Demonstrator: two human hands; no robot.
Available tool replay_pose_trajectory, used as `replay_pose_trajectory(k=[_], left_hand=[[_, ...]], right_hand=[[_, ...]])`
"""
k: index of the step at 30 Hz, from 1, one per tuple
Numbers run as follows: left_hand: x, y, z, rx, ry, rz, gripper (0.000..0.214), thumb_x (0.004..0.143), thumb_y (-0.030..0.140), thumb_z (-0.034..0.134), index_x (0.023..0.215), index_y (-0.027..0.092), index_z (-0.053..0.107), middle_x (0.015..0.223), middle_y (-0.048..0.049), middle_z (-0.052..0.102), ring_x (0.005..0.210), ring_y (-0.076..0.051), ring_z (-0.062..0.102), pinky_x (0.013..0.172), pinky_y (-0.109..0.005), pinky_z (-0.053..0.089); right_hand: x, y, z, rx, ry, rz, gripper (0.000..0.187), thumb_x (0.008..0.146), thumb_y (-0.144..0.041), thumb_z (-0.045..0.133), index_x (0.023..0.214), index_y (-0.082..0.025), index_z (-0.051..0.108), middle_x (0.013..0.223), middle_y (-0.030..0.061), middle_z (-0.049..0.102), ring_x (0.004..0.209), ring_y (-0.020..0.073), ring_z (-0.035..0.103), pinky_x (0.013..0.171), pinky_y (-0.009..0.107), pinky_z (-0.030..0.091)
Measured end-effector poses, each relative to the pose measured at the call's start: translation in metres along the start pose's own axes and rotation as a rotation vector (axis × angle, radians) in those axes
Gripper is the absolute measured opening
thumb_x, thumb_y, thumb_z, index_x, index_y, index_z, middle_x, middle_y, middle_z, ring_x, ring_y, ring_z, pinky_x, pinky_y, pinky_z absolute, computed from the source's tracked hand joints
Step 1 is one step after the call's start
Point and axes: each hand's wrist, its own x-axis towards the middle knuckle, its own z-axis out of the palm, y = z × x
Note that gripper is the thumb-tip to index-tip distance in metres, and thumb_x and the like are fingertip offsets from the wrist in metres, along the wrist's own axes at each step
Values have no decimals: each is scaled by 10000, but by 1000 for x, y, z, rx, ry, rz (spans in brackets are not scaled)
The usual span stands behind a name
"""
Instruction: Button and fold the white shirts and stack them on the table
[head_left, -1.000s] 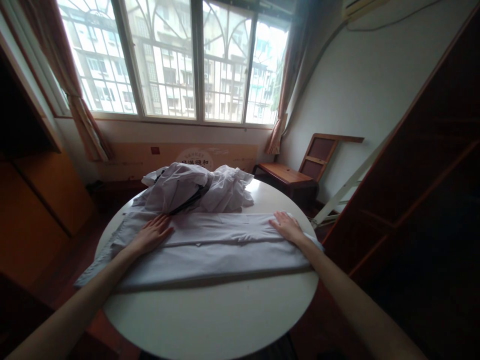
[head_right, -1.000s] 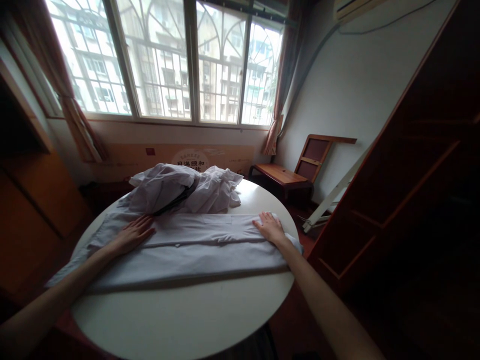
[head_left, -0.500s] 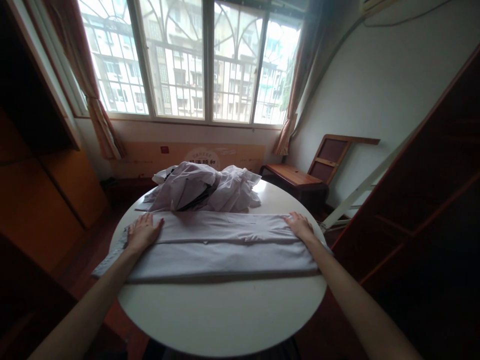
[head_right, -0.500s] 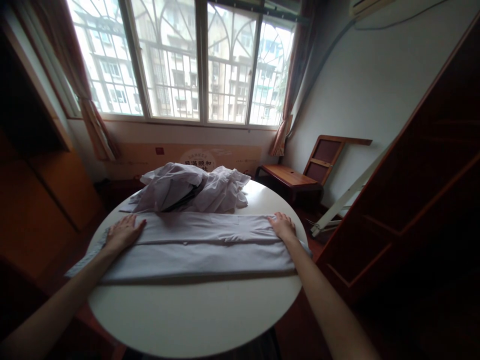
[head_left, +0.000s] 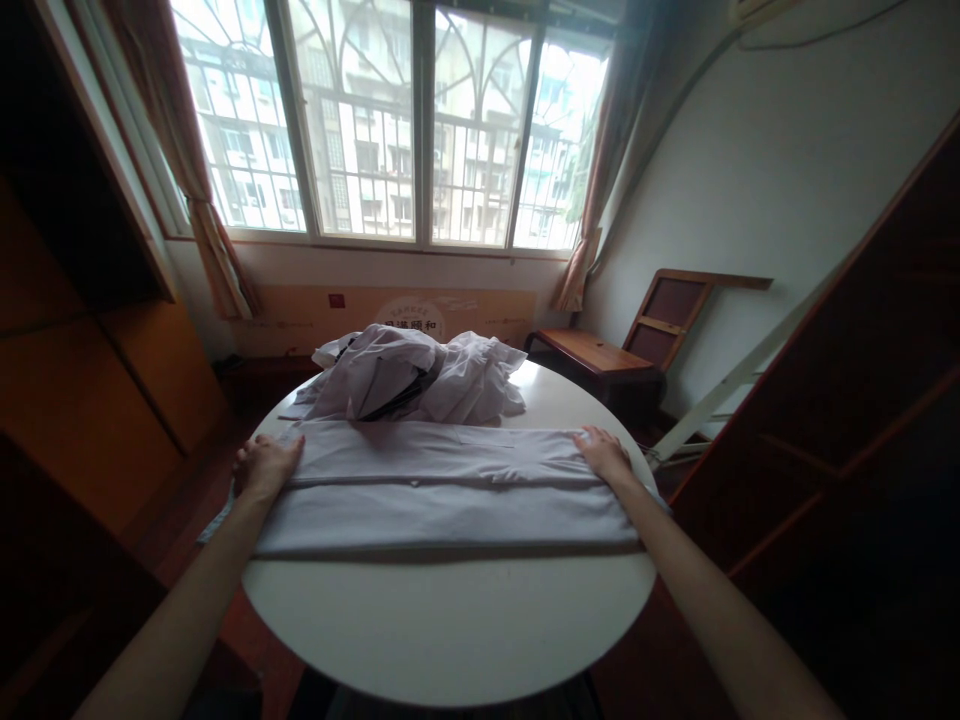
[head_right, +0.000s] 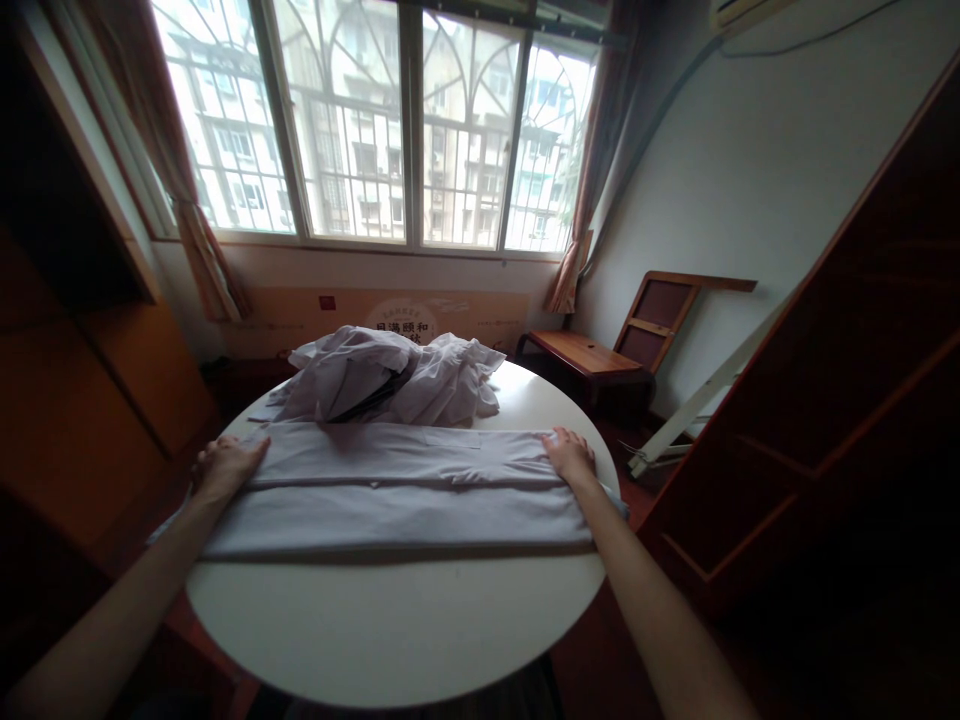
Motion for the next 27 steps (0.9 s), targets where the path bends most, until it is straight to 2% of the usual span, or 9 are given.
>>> replay_pose_trajectory(k=[4,7,10,13,15,18,21,24,27], left_hand=[[11,-8,-10,7,-132,-11,785,629,683,462,1101,61,554,1049,-249,607,1008,-414,546,746,-443,445],[20,-21,-20,-5,-250,69,671,547,681,534,895,116,630,902,-189,660,934,-406,581,698,-408,457],[21,-39,-27,-238,-393,189,477,538,586,593,724,147,614,716,-98,661,762,-320,624,592,-323,467],[15,-53,-28,-474,-487,250,445,576,549,584,783,156,603,707,-62,655,686,-268,621,546,-297,471],[12,-56,-27,-445,-412,240,479,593,506,586,891,131,593,817,-98,662,752,-282,623,607,-320,490],[16,-46,-27,-231,-75,267,585,624,389,559,1116,78,507,1069,-184,597,983,-331,568,800,-387,468],[30,-24,-29,-133,45,527,554,646,255,461,1183,122,485,1224,-147,528,1144,-291,475,959,-375,376],[47,1,-29,-151,-208,776,463,617,214,417,1044,175,591,1133,-80,607,1081,-231,529,945,-297,387],[60,20,-26,-118,-445,792,318,604,288,466,837,187,657,930,-73,678,902,-241,600,831,-303,454]], right_hand=[[0,0,-1,8,-1,0,441,869,-405,378,1193,-136,510,1237,128,536,1146,247,461,951,350,334],[0,0,0,10,3,0,440,866,-408,382,1185,-136,517,1235,129,539,1132,250,473,946,353,338],[0,0,0,2,12,-14,427,868,-393,384,1177,-134,524,1245,126,534,1145,247,463,956,346,330],[-2,-2,-2,-12,7,-26,429,866,-382,392,1182,-122,522,1257,130,526,1152,252,458,959,340,329],[-3,-4,-4,-19,3,-29,436,866,-378,396,1190,-113,517,1261,132,523,1150,254,461,957,337,332],[-4,-6,-5,-29,3,-33,433,868,-372,394,1192,-111,517,1255,131,529,1147,252,465,955,332,334],[-3,-5,-4,-33,8,-44,419,869,-367,392,1174,-115,530,1236,138,542,1139,251,474,946,334,342],[-1,-3,-2,-23,15,-49,409,870,-365,389,1163,-121,537,1224,142,550,1129,248,483,936,338,348],[0,-2,-1,-22,12,-47,402,867,-359,402,1166,-122,528,1221,133,553,1137,240,475,945,328,338]])
